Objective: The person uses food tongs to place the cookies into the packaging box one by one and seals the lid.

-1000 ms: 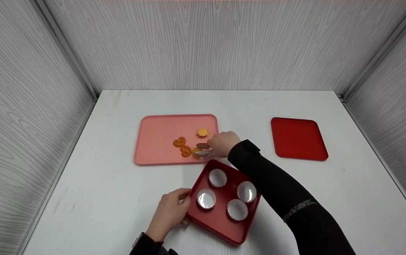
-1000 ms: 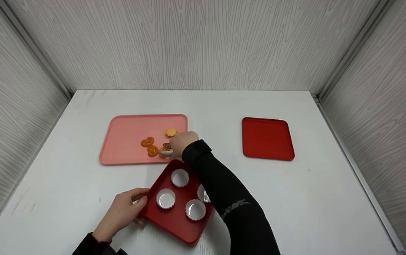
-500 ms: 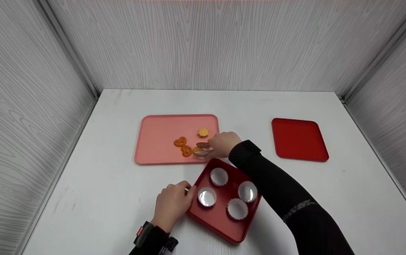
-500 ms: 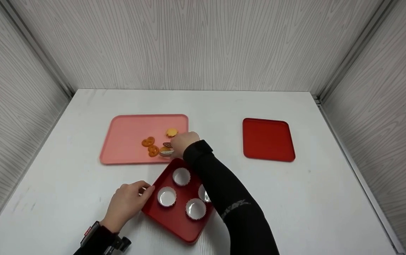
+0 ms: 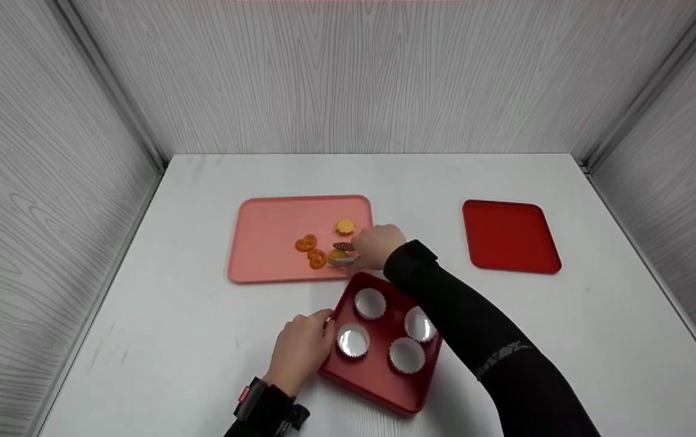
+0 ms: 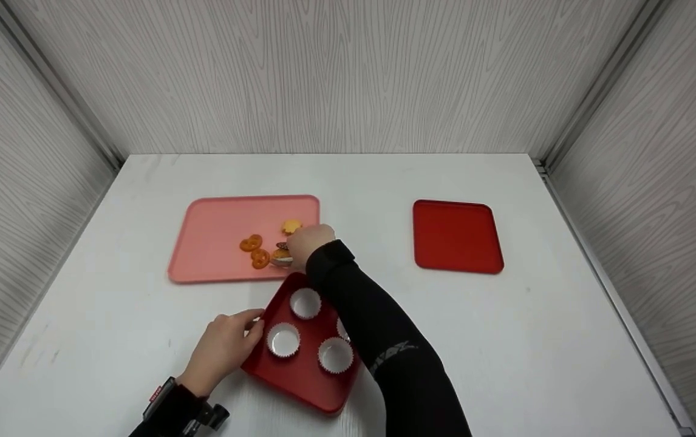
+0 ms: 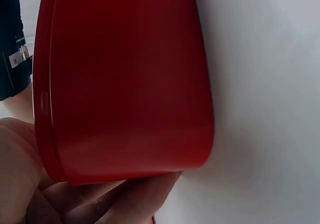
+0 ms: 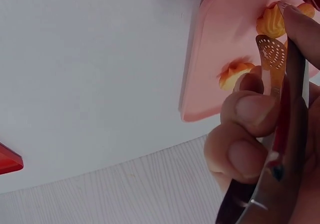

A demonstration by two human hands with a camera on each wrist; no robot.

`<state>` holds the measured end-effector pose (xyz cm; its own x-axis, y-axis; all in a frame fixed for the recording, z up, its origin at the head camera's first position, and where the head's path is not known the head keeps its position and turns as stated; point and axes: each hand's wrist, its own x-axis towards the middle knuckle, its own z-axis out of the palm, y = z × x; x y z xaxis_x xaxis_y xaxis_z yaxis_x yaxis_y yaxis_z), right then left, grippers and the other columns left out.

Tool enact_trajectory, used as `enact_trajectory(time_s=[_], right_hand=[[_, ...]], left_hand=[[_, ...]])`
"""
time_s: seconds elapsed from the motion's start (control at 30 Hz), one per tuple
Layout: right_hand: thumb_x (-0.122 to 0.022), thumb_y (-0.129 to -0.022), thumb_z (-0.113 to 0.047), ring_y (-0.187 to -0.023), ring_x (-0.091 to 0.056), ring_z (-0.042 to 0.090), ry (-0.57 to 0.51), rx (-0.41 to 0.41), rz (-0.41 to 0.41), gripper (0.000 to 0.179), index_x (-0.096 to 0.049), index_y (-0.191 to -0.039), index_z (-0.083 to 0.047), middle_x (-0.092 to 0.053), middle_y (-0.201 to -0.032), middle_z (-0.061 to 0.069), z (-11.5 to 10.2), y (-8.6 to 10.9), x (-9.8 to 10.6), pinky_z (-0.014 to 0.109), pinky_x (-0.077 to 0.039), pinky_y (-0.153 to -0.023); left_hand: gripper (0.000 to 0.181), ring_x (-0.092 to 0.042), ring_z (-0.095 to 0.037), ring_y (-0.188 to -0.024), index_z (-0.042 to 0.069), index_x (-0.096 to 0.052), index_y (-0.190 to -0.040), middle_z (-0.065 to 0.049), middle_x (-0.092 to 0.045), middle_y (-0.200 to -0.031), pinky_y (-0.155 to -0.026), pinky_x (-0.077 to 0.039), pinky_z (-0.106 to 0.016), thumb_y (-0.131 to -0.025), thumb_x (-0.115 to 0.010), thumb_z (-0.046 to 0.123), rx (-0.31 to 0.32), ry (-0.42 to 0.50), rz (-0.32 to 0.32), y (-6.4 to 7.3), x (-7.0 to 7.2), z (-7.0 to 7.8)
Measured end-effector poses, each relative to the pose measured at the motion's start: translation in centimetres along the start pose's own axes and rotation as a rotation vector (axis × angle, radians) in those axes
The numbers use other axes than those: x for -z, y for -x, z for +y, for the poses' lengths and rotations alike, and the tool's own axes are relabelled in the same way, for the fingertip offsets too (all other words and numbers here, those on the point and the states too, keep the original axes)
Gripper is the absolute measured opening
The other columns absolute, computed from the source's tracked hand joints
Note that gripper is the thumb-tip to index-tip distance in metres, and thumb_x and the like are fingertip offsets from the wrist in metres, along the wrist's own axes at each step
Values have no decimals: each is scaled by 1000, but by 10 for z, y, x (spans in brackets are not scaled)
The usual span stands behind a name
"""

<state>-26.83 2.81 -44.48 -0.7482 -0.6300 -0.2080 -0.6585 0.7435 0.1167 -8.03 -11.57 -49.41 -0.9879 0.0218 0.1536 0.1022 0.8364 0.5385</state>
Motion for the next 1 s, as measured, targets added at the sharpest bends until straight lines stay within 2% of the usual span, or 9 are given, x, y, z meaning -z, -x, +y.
enact_trajectory(time_s=[0.23, 0.5, 0.7, 1.0], right_hand=[[-74, -91, -49, -73, -67, 27, 24, -2, 0, 39, -71, -99, -10, -71, -87, 8, 4, -2, -4, 46, -57, -69], [-75, -90, -47, -67, -58, 22, -31, 6, 14, 36, -70, -96, -12, -67, -81, 5, 11, 1, -5, 45, -55, -69], [-79, -87, -47, -72, -63, 23, -65, 10, 22, 37, -71, -97, -12, -68, -84, 6, 18, 5, -6, 45, -55, -69], [-77, -88, -49, -80, -67, 29, -89, -9, 1, 43, -69, -103, -9, -69, -90, 9, 21, 6, -8, 48, -56, -71]], left_hand=[[21, -72, -36, -72, 2, -75, -110, -18, -75, -89, -62, -55, -48, -95, -65, 12, 12, 7, 9, 5, 2, -4], [20, -70, -33, -67, 3, -74, -107, -17, -74, -83, -58, -53, -47, -90, -66, 7, 7, 4, 21, 7, 4, -6], [24, -68, -24, -65, 2, -74, -109, -14, -74, -83, -58, -53, -42, -88, -66, 7, 35, 15, -2, 8, 4, -7], [26, -62, -20, -61, 0, -73, -110, -13, -72, -78, -56, -50, -41, -87, -64, 6, 50, 39, -20, 10, 6, -6]])
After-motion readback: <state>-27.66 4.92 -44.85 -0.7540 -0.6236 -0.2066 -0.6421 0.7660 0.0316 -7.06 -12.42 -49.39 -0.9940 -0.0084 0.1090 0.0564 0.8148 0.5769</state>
